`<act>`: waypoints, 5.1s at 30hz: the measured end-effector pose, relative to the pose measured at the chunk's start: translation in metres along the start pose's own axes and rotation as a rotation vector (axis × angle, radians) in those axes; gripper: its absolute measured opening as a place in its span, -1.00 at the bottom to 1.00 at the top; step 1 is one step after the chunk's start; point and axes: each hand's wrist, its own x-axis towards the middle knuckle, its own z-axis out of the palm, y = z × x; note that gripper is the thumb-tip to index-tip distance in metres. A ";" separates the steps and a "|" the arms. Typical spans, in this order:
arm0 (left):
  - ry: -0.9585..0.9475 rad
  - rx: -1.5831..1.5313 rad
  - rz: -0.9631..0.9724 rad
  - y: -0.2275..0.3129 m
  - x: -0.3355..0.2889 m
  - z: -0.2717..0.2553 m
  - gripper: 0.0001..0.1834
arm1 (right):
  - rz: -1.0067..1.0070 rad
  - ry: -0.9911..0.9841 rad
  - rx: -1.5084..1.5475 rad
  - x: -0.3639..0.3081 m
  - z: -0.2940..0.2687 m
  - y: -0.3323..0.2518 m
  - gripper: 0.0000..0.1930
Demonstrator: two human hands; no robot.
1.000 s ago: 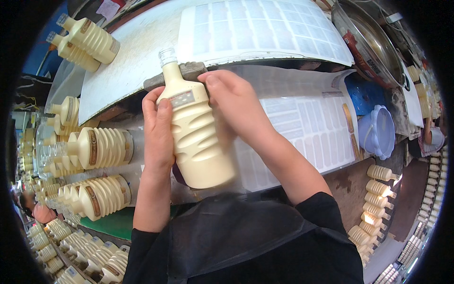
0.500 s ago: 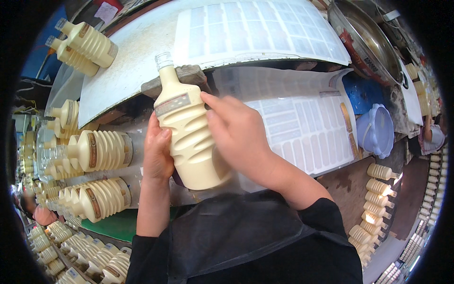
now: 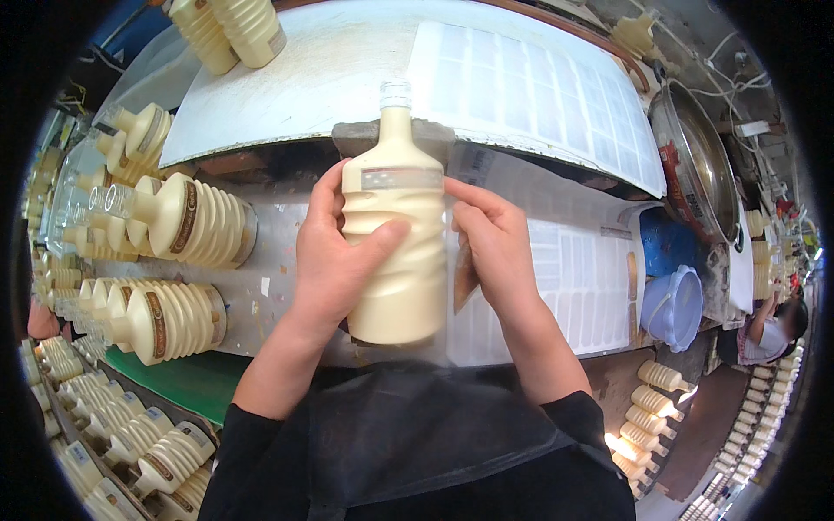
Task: The person picks up a plastic bottle, applies a label to its body, and smooths it with their fingers. They repeat this process for several bottles, placing each labeled bottle on a nearby surface.
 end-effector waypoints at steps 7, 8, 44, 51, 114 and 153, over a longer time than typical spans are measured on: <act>-0.031 -0.202 0.008 -0.016 0.003 0.002 -0.03 | -0.139 0.067 -0.102 0.000 0.001 0.001 -0.68; -0.036 -0.231 0.011 -0.018 0.002 0.002 -0.04 | -0.134 0.059 -0.106 0.001 0.001 0.000 -0.68; -0.044 -0.429 0.010 -0.023 0.034 -0.004 -0.74 | -0.153 -0.077 -0.036 0.020 0.013 -0.008 -0.65; -0.023 -0.378 0.039 -0.025 0.035 -0.003 -0.65 | -0.148 -0.083 -0.003 0.019 0.013 -0.007 -0.65; -0.124 -0.428 -0.080 -0.013 0.028 0.000 -0.61 | -0.100 -0.144 0.011 0.028 0.007 0.002 -0.72; -0.201 -0.692 -0.169 0.012 0.014 0.002 -0.29 | -1.337 0.118 -0.847 -0.012 0.028 -0.026 -0.78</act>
